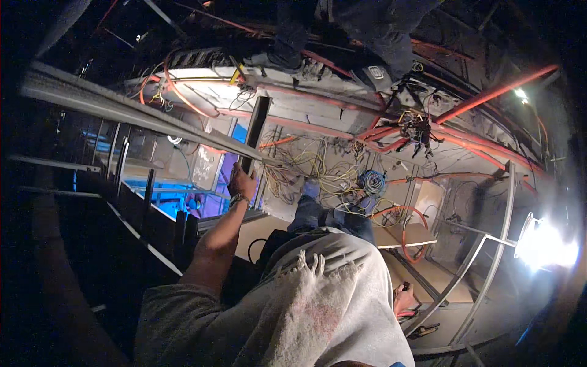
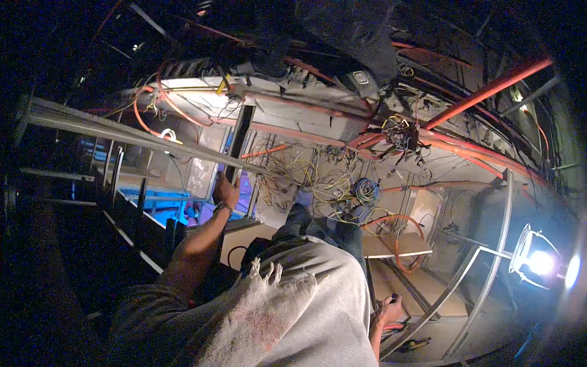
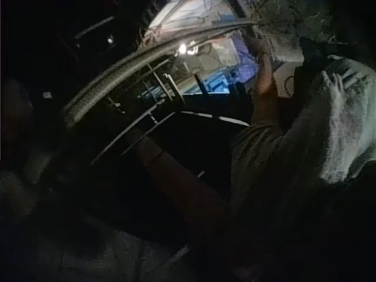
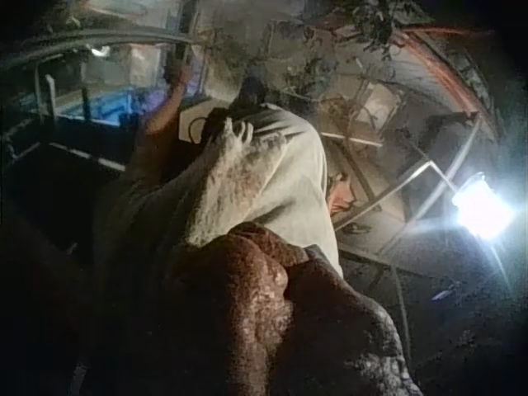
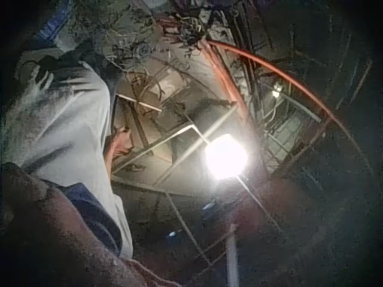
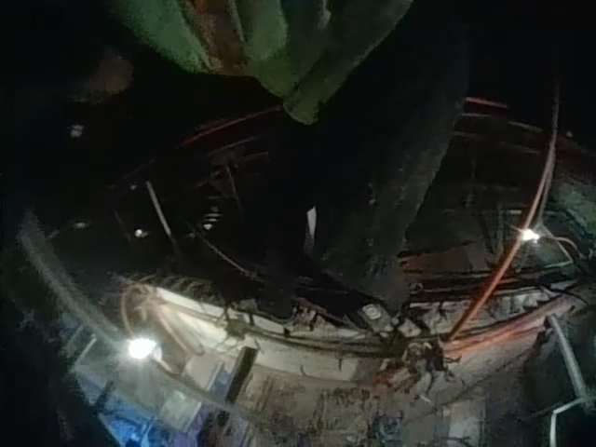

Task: The person cuts and removes orange conduits using pliers and by hand, pulls and organizes the bundle of exposed electrical wires, and handles the wiring connections in the junction area.

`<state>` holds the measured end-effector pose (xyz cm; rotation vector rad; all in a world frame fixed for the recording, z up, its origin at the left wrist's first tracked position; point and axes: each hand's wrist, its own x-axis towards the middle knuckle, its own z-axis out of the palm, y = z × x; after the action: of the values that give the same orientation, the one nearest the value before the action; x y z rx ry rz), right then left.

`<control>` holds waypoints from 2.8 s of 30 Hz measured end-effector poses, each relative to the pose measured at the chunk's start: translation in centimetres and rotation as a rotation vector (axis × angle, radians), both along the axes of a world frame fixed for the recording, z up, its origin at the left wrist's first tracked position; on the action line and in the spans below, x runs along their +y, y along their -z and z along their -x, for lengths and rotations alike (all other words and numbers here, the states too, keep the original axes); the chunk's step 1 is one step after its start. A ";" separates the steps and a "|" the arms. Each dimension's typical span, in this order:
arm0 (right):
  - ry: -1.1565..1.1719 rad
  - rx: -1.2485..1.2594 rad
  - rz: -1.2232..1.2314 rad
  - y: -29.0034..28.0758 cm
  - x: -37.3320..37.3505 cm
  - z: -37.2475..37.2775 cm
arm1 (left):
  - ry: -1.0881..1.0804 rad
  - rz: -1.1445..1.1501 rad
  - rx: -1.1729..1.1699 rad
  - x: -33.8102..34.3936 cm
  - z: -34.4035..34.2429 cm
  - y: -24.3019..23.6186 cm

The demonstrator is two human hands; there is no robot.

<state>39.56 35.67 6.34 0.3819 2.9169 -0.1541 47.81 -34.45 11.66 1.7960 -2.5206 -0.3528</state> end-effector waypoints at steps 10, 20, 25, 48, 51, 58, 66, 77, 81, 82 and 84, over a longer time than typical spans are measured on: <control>-0.073 0.075 0.127 0.8 0.8 0.3 | 0.035 0.112 0.014 -0.1 -1.4 1.4; 0.006 0.023 0.036 0.5 0.4 0.1 | 0.068 0.158 0.006 -0.5 -1.8 2.0; 0.000 0.027 0.035 0.5 0.4 0.1 | -0.039 0.027 0.028 0.6 -0.4 0.1; -0.053 0.034 0.037 0.4 0.5 0.1 | 0.059 0.091 0.011 -0.9 -1.7 2.8; -0.083 0.084 0.079 1.3 1.4 0.2 | 0.025 0.023 0.014 -0.5 -1.2 1.4; -0.025 -0.063 0.032 0.3 0.6 0.9 | 0.027 0.127 -0.013 0.3 -1.1 1.2; -0.072 -0.040 0.027 0.2 -0.3 2.4 | -0.001 0.083 0.046 -0.1 -1.5 1.3; -0.081 -0.052 0.025 0.5 -0.1 2.4 | 0.031 0.139 0.075 0.1 -1.1 1.4; -0.085 -0.058 0.026 0.5 -0.1 2.3 | 0.017 0.054 0.011 0.1 -1.3 0.8; -0.087 -0.055 0.027 0.5 0.0 2.4 | 0.037 0.114 0.042 0.0 -1.5 1.4; -0.096 -0.057 0.026 0.5 0.1 2.6 | 0.053 0.172 0.070 -0.1 -2.0 2.4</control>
<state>36.97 35.73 5.88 0.2372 2.8664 -0.1639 49.85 -34.57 9.29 1.6290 -2.4703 -0.1896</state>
